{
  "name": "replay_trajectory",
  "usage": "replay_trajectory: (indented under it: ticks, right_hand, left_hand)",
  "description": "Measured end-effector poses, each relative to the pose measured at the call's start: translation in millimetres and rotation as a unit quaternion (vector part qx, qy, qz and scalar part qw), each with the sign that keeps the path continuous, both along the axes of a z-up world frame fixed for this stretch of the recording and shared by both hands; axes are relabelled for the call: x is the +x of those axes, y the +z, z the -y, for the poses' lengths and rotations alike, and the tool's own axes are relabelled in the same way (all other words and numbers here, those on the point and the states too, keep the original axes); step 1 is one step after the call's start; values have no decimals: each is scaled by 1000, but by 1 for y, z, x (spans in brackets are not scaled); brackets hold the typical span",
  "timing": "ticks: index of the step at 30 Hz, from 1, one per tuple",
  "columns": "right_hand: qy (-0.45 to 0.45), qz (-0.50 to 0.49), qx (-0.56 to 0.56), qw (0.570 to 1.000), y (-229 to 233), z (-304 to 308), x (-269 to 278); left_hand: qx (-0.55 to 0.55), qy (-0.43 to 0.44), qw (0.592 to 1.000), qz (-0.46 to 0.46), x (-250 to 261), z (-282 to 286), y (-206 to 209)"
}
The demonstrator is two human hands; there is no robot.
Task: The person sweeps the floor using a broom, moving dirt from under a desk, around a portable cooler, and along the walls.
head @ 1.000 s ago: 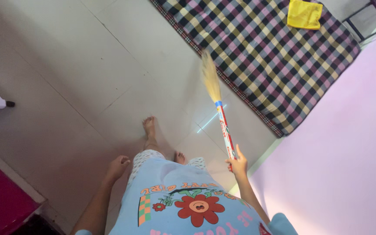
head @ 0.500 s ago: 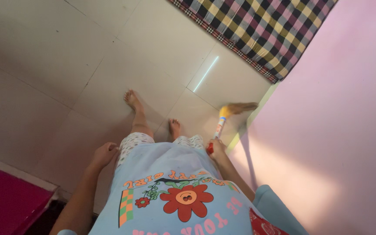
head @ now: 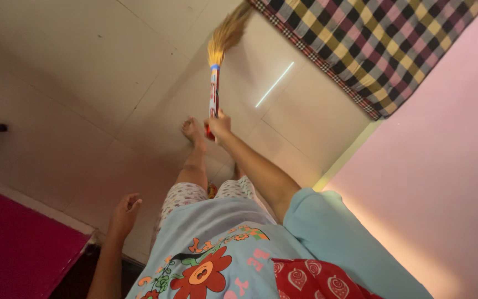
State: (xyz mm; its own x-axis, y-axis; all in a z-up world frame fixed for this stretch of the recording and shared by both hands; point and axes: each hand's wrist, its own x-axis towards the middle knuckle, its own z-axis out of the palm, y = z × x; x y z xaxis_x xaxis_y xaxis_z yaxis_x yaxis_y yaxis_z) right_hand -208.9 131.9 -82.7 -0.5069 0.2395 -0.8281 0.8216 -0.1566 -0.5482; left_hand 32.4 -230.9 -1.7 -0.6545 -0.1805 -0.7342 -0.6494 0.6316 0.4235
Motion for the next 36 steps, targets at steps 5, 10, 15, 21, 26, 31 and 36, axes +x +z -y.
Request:
replay_trajectory:
  ticks: [5, 10, 15, 21, 26, 31, 36]
  right_hand:
    - [9, -19, -134, 991, 9, -4, -152]
    - [306, -147, 253, 906, 74, -85, -158]
    - [320, -113, 268, 902, 93, -148, -59]
    - [151, -117, 150, 970, 104, -217, 125]
    - [-92, -16, -8, 996, 139, -248, 278]
    - [-351, 77, -180, 916, 128, -284, 351]
    - [-376, 122, -230, 889, 77, -279, 311]
  left_hand:
    - [-65, -17, 997, 41, 23, 20, 28]
    - [-57, 44, 995, 67, 47, -4, 40]
    - [-14, 55, 996, 72, 58, -45, 32]
    - [20, 19, 1000, 1, 57, -84, 14]
    - [2, -81, 997, -7, 58, -113, -6]
    - [-3, -191, 982, -13, 64, -135, -34]
    - [24, -130, 991, -15, 53, -135, -33]
